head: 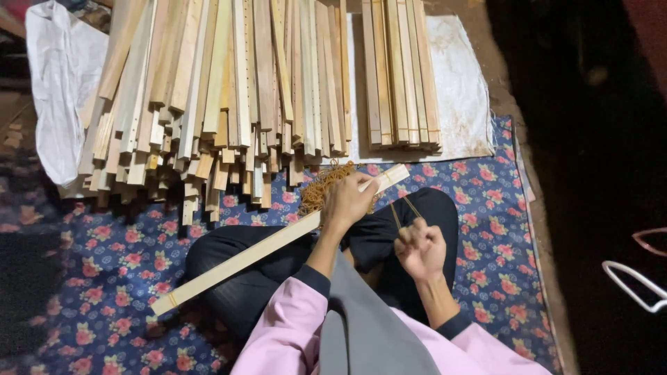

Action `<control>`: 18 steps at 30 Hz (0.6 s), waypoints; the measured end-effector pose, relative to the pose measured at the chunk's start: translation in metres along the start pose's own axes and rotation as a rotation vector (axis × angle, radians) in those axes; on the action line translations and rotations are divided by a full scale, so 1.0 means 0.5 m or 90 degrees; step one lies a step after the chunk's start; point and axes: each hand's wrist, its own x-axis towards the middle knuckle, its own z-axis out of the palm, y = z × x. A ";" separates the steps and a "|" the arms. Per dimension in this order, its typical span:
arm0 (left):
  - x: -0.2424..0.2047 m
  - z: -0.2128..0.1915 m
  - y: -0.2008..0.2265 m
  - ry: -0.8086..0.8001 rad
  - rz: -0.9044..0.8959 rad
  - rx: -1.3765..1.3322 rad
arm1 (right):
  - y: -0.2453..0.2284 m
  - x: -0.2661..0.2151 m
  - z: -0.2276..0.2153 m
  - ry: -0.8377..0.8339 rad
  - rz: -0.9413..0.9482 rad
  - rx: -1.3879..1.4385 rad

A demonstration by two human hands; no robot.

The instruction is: Wrapping rubber bands around the ends of thin wooden sticks to bundle or secure them.

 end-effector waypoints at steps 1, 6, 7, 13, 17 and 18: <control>-0.003 0.001 0.001 -0.005 0.000 0.004 | 0.006 0.008 -0.001 0.004 -0.003 0.004; -0.008 0.027 -0.007 -0.009 0.002 0.033 | -0.014 0.077 0.032 0.228 0.041 0.316; -0.005 0.033 -0.014 -0.014 0.003 0.037 | -0.017 0.108 -0.004 0.230 0.037 0.320; -0.020 0.038 -0.017 -0.034 0.011 0.062 | -0.020 0.202 -0.113 0.334 0.144 0.208; -0.028 0.034 -0.017 -0.030 0.024 0.054 | -0.022 0.172 -0.116 0.285 -0.011 -0.102; -0.030 0.034 -0.016 -0.035 0.030 0.049 | -0.030 0.165 -0.133 0.246 -0.007 -0.291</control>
